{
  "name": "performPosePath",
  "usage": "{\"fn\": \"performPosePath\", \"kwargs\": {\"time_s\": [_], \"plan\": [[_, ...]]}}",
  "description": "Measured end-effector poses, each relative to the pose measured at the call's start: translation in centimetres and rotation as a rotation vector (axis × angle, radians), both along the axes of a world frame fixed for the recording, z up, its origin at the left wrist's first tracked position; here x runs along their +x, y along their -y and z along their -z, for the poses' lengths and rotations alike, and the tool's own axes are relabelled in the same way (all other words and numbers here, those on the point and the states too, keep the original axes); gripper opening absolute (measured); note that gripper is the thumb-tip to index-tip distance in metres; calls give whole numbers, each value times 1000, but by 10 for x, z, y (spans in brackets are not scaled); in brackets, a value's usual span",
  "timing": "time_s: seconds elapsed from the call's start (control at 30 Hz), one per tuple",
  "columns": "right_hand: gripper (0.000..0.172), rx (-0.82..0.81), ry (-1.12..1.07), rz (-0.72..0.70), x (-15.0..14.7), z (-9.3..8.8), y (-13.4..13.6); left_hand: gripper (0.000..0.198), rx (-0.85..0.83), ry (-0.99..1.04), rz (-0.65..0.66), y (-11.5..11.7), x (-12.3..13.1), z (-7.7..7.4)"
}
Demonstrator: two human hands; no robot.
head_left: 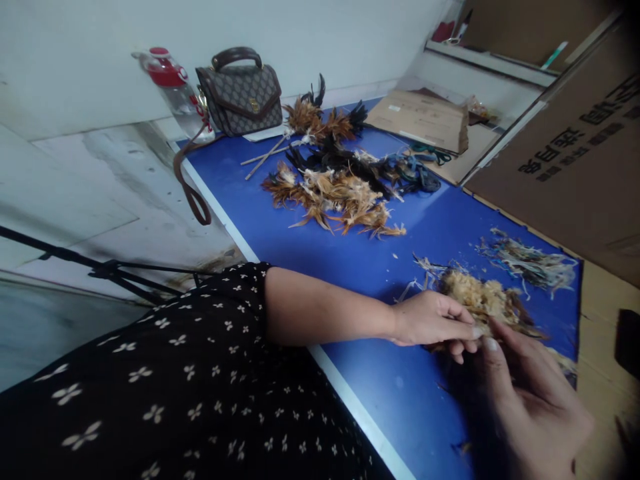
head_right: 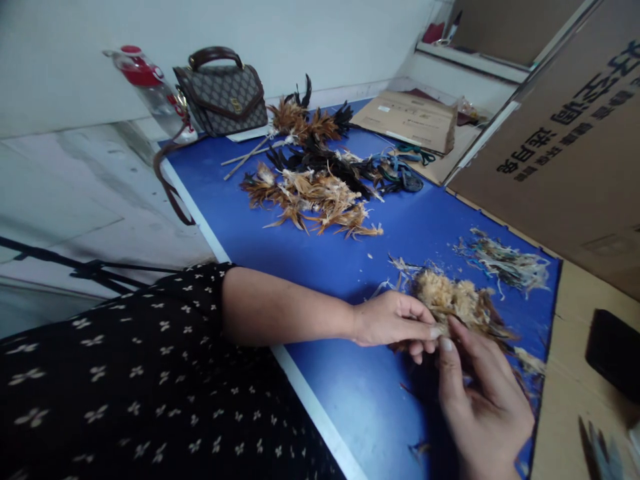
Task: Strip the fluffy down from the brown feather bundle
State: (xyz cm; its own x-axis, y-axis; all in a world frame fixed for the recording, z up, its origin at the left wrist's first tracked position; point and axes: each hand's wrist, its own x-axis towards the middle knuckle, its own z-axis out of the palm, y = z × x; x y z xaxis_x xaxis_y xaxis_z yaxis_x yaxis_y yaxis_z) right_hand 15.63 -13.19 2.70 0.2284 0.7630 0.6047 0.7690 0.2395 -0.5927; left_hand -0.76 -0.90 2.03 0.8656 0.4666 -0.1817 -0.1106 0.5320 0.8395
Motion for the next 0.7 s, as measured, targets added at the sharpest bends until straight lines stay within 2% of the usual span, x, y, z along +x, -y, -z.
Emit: {"fn": "performPosePath", "kwargs": {"time_s": [0.27,0.4,0.5,0.7], "plan": [[17,19,30,-56,-1,-6,-3,42,-7,-23,-2,0,-1,-5],[18,-29,-70,-10,0,-4,-4,39,33,-11,1,0,-2,-5],[12,-45,-155,-16,0,-4,-6,37,64,14,-5,1,-4,-5],[28,-89,-150,8,-1,-5,-7,39,73,16,38,5,-8,-7]]}}
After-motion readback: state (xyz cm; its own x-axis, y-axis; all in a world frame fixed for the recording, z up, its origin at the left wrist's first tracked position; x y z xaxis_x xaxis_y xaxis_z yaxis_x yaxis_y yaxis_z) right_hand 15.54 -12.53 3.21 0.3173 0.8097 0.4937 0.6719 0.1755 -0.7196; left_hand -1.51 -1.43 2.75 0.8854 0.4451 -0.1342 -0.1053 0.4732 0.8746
